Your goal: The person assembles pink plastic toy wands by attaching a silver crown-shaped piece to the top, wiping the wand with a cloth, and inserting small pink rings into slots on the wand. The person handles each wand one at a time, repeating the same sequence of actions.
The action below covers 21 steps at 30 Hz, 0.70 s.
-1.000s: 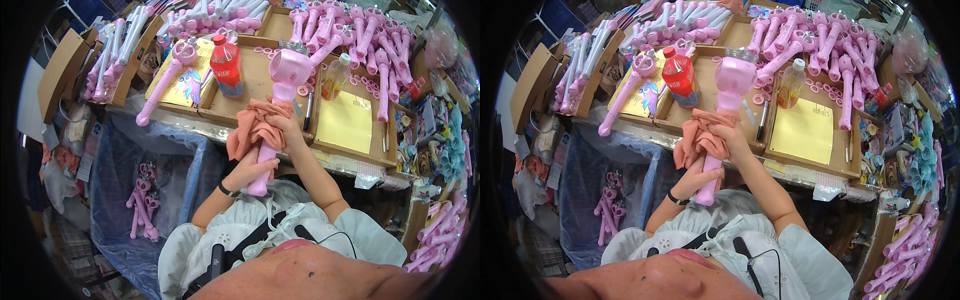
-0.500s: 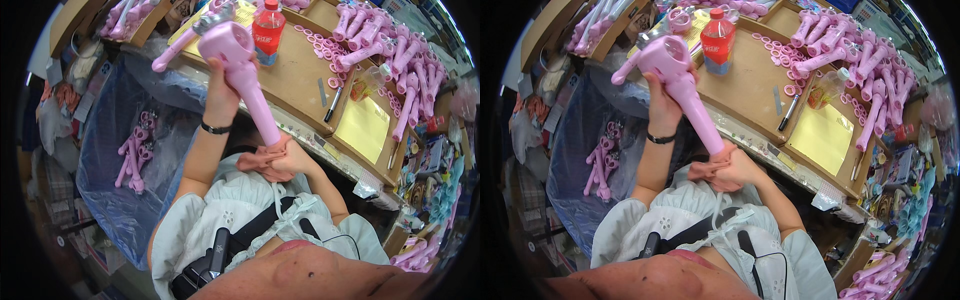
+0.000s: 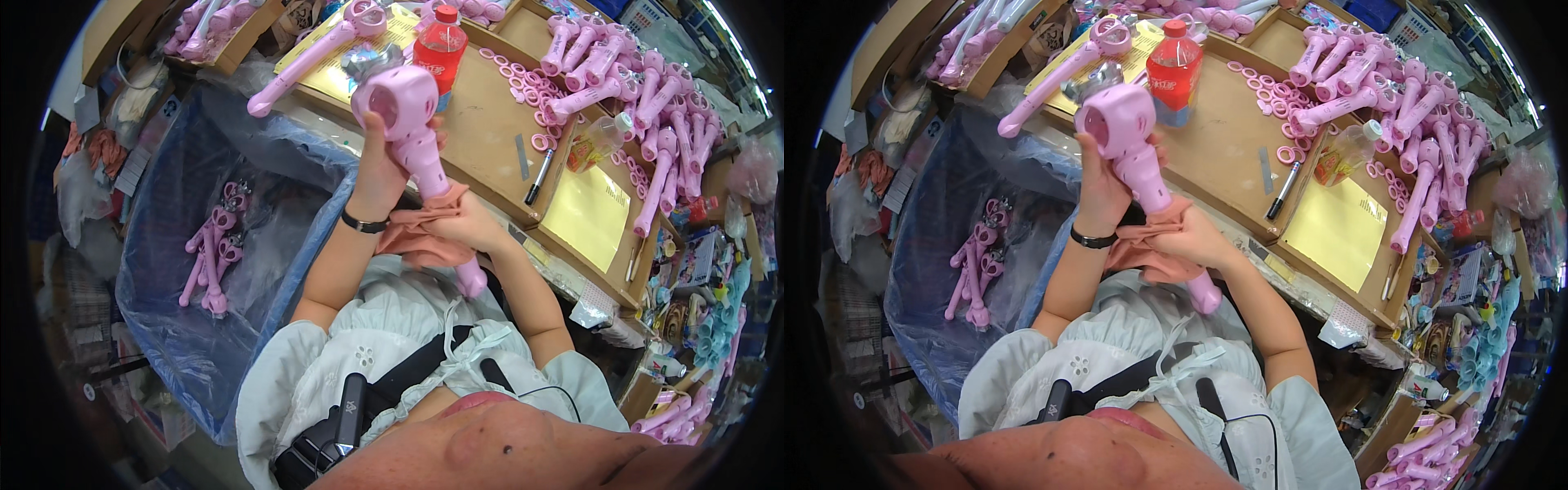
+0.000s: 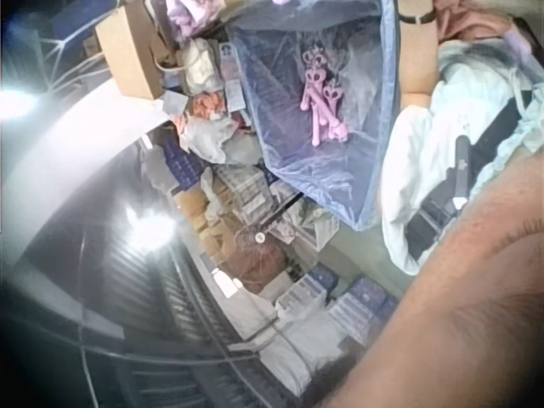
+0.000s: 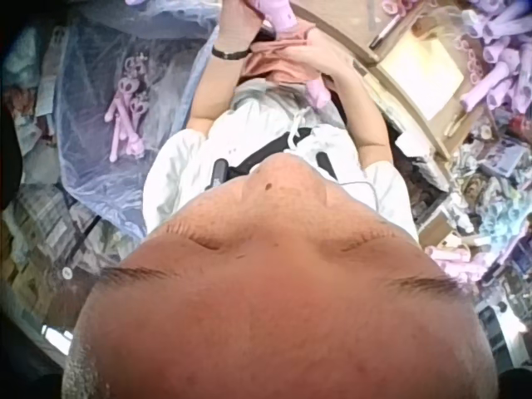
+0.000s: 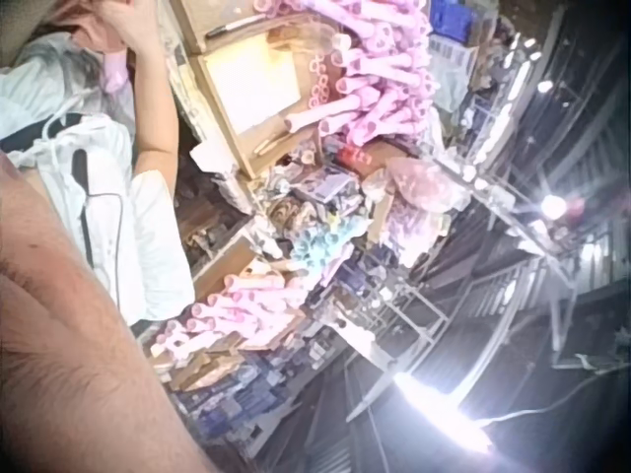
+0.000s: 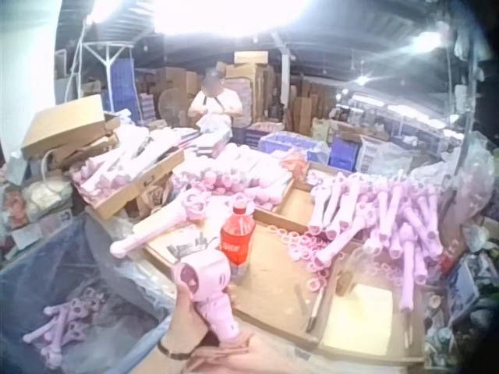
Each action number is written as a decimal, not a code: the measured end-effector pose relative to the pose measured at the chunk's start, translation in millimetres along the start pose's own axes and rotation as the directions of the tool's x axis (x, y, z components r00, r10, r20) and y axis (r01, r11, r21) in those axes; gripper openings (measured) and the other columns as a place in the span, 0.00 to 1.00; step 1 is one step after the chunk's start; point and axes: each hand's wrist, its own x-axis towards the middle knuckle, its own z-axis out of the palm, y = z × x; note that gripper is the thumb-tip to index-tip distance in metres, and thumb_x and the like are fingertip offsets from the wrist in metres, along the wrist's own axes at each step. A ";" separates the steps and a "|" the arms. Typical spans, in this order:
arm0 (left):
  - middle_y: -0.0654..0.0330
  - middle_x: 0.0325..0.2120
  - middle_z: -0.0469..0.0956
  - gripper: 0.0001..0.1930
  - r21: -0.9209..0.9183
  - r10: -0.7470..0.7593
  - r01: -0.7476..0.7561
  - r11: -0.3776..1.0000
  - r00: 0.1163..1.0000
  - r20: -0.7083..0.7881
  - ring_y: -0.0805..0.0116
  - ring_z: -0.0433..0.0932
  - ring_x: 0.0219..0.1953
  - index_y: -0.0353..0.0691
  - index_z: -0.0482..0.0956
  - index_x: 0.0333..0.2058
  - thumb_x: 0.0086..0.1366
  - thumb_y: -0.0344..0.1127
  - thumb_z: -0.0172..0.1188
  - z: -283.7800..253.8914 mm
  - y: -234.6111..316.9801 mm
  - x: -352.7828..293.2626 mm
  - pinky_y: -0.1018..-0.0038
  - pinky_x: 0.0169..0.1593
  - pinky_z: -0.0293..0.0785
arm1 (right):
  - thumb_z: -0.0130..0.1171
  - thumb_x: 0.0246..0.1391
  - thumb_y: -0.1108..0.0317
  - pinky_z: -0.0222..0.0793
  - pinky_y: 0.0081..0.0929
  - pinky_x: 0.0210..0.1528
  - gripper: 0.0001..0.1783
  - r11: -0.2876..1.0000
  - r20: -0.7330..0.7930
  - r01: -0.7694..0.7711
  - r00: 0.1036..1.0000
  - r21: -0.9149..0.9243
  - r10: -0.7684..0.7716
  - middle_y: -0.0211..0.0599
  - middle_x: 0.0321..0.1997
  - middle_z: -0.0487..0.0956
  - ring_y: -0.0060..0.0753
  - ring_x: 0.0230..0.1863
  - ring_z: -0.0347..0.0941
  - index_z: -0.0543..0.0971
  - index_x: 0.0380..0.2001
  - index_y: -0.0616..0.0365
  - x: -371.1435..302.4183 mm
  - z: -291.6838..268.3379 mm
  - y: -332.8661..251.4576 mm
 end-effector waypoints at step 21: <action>0.55 0.29 0.75 0.51 -0.249 0.155 -0.161 0.955 0.987 -0.043 0.64 0.75 0.30 0.32 0.69 0.43 0.45 0.83 0.41 -39.4 27.0 14.3 0.61 0.54 0.70 | 0.64 0.48 0.65 0.67 0.24 0.49 0.24 0.810 0.152 -0.260 0.965 0.526 0.212 0.37 0.42 0.75 0.24 0.45 0.72 0.69 0.47 0.62 -59.3 -3.3 49.7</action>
